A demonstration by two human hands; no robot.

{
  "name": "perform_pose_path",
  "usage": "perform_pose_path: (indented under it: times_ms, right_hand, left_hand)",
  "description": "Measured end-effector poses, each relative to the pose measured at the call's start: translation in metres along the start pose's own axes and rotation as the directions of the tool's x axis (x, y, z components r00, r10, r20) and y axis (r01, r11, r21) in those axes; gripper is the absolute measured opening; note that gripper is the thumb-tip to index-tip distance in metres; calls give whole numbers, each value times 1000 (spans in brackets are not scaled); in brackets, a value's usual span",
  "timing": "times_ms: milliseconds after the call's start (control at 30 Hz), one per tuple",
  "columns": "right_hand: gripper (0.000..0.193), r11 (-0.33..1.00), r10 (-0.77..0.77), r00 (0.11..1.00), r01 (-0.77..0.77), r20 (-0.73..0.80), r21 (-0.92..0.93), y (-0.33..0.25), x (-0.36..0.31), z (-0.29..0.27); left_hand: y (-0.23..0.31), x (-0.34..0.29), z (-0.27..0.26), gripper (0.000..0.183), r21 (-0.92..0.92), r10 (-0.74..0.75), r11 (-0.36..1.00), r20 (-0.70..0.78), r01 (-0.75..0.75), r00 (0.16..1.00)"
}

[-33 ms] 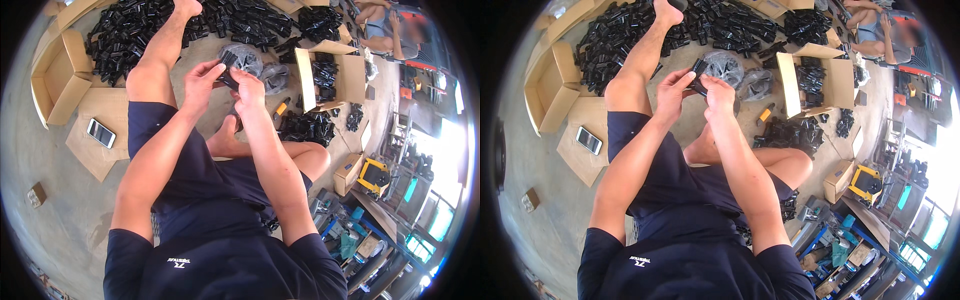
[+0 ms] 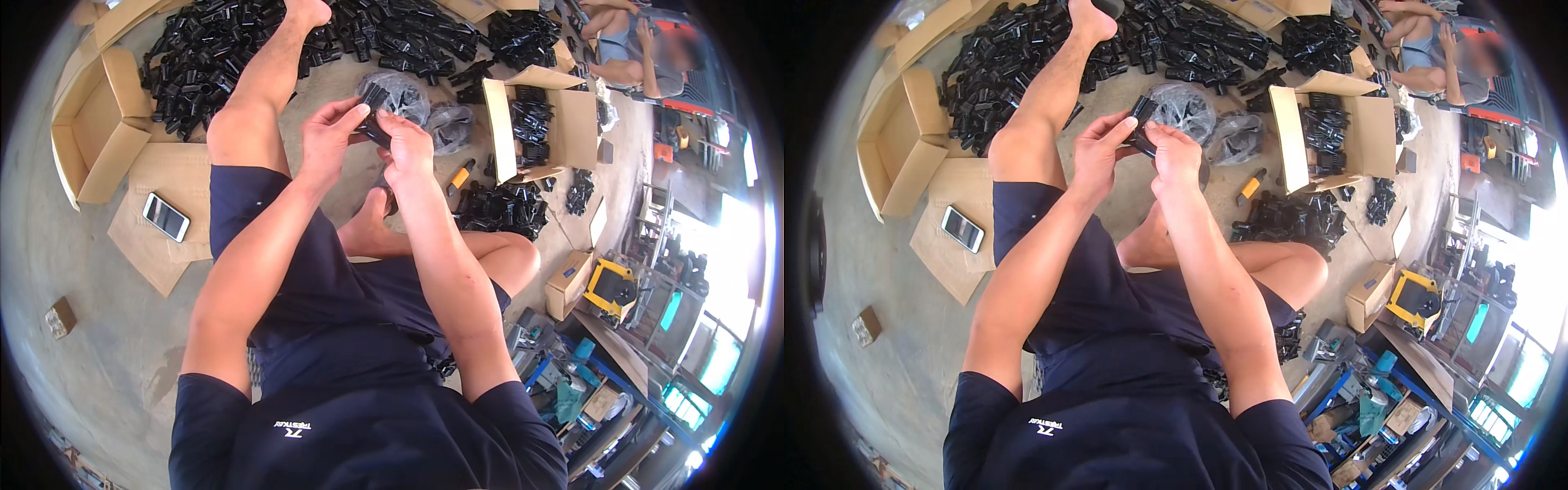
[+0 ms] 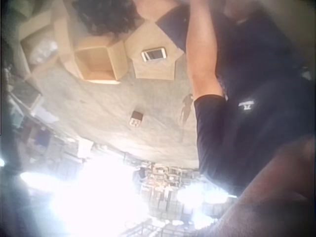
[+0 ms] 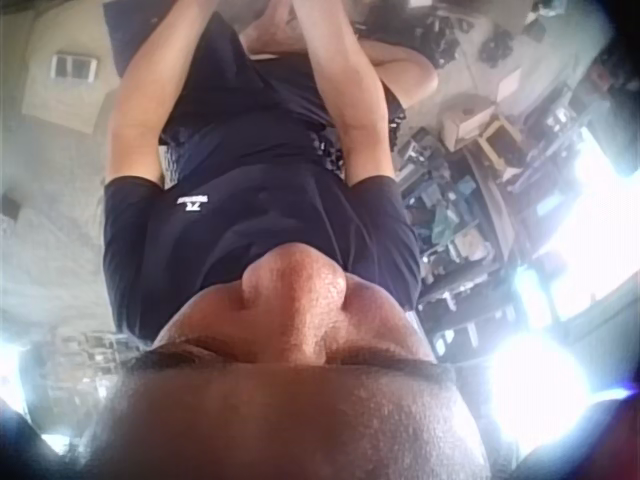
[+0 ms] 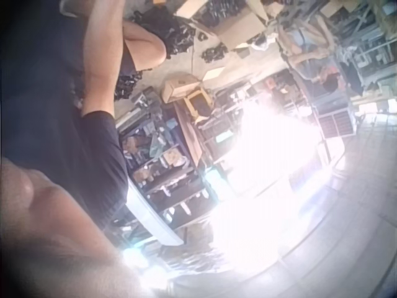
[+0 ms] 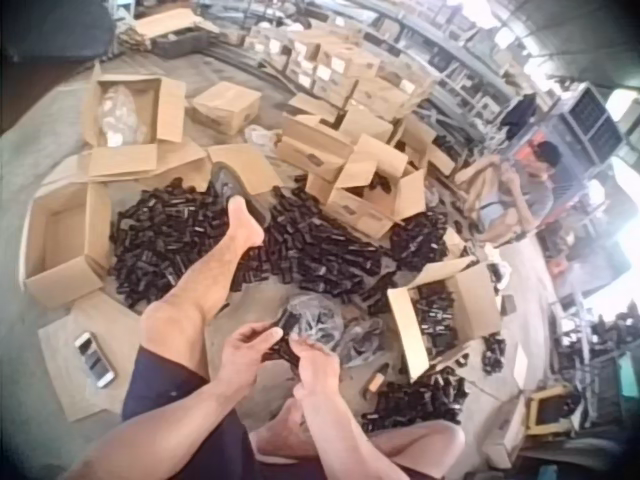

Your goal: The person sits on the floor and picks up black metal components from cardboard boxes, then joins a smaller component into a larger housing by hand.

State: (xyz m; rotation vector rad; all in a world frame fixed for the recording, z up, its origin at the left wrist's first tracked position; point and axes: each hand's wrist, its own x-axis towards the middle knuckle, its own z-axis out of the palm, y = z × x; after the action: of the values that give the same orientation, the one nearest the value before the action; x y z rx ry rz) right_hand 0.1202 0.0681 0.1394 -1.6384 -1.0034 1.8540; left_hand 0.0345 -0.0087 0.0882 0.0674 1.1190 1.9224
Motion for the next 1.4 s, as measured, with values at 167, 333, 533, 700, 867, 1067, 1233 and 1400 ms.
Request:
perform_pose_path:
  times_ms: [167,333,533,700,867,1067,1233,1400]
  right_hand:
    - [21,978,-185,975,195,125,-71,6,4,-6]
    - [23,792,-383,916,394,121,-467,11,16,-14]
    - [23,758,-406,885,466,230,-456,3,17,-29]
    - [21,852,-330,919,388,217,-350,0,14,-27]
    - [20,847,-358,909,412,212,-335,4,12,-25]
    - [23,643,-494,850,500,185,-580,1,9,-23]
    - [27,677,-474,850,519,231,-522,5,12,-30]
    - [27,755,-409,888,459,212,-468,3,9,-28]
  left_hand:
    - [3,0,1,26,8,-12,1000,-7,12,1000]
    - [4,-1,2,27,-9,-23,1000,19,24,1000]
    - [1,-2,3,27,-10,-35,999,29,35,999]
    - [3,-4,4,26,-11,-42,999,37,43,998]
    - [3,-3,3,27,-8,-41,999,38,41,998]
    - [3,-4,3,27,8,-37,999,52,37,998]
    - [2,-4,5,27,7,-43,999,44,43,998]
    - [1,-4,2,27,16,-34,999,52,33,998]
